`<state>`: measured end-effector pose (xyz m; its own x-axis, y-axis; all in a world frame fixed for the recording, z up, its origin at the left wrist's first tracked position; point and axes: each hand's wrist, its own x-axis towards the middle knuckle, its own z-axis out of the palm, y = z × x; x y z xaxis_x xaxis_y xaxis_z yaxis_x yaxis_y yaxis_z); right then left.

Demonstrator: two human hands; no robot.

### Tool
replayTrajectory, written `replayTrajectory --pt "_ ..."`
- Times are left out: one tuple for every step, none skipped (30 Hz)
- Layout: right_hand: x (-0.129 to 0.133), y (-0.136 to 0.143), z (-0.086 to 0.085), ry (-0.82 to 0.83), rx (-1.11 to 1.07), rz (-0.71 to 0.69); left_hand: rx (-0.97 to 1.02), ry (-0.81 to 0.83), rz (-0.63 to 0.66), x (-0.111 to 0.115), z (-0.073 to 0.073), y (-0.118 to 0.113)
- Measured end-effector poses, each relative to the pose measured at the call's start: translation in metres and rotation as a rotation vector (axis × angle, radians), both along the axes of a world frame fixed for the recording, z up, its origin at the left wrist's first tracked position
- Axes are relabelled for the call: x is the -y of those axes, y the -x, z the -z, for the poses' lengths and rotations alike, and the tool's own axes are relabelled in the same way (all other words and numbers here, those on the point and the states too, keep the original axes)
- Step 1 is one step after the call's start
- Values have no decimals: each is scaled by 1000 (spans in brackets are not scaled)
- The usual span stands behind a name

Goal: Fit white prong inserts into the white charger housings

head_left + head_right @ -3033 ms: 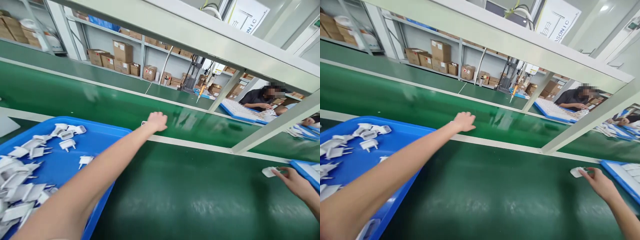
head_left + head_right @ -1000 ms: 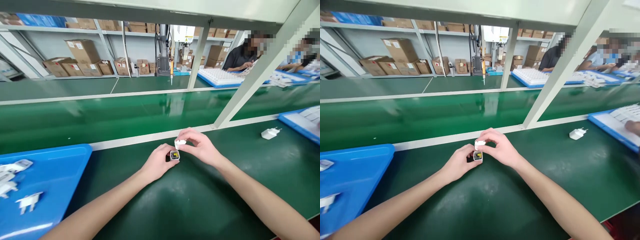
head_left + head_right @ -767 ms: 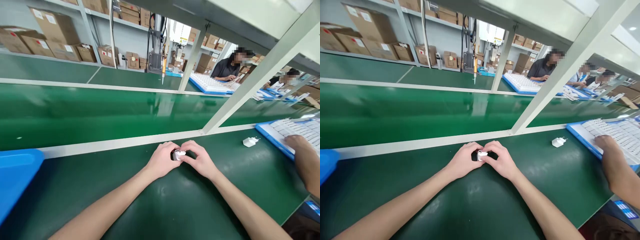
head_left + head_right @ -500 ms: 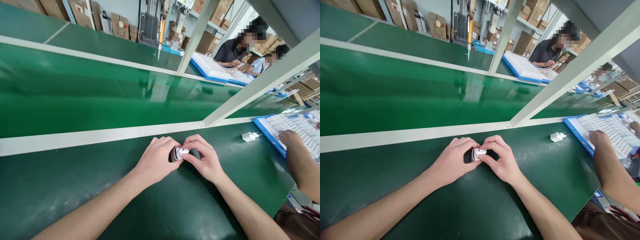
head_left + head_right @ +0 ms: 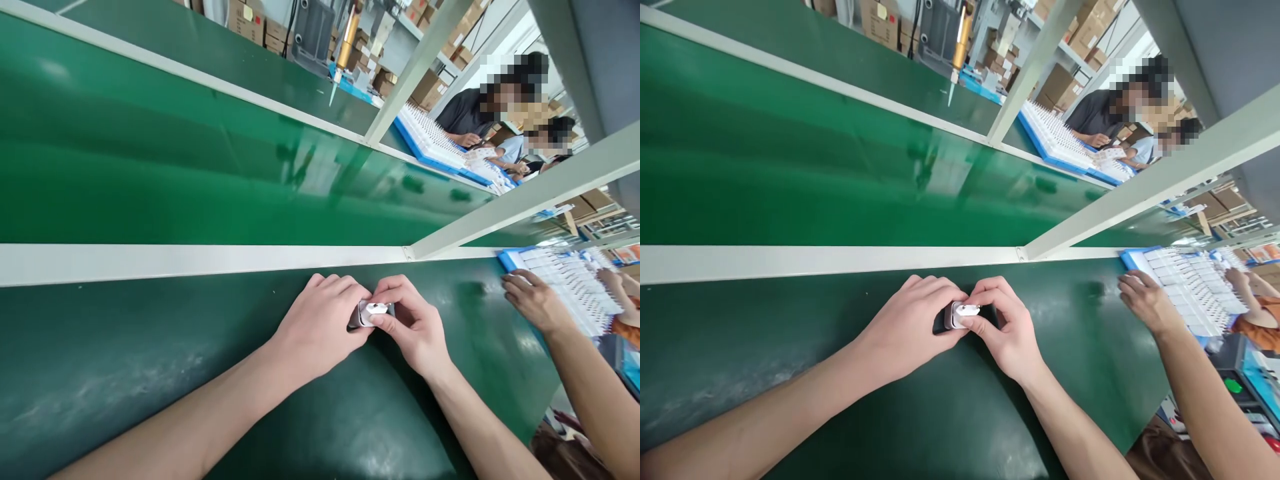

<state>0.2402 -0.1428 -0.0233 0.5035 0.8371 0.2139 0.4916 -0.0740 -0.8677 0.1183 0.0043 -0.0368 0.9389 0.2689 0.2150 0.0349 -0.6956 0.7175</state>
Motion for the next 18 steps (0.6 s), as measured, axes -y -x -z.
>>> replayTrajectory --pt "0 1 1 0 12 10 8 -3 2 0 1 0" --pt "1 1 1 0 21 16 14 -6 1 0 1 0" --pt "1 2 1 -2 26 21 18 -10 -2 0 2 0" --pt "2 2 1 -4 28 23 18 -13 -3 0 2 0" --pt "2 3 1 -6 31 22 15 -15 -5 0 3 0" --pt "2 4 1 -4 40 18 11 -17 -4 0 3 0" --pt "2 4 1 -2 55 16 8 -18 -2 0 3 0" --pt "2 4 0 -2 73 18 7 -17 -1 0 3 0" --pt "3 4 0 -2 94 21 9 -14 1 0 2 0" --pt "3 4 0 -1 115 24 13 -8 2 0 2 0" --pt "4 4 -1 2 135 23 18 -2 3 1 2 1" --pt "4 3 -1 9 154 18 23 2 5 1 2 1" --pt "4 3 -2 21 172 11 26 3 4 1 1 1" --pt "4 3 -3 36 191 5 27 2 4 2 1 1" --pt "4 3 -4 51 211 1 28 -1 2 2 1 2" --pt "4 3 -6 62 233 1 30 -4 -1 2 1 2" --pt "4 3 -7 72 255 4 31 -7 -4 2 2 2" --pt "4 4 -8 79 273 9 32 -10 -7 2 2 2"
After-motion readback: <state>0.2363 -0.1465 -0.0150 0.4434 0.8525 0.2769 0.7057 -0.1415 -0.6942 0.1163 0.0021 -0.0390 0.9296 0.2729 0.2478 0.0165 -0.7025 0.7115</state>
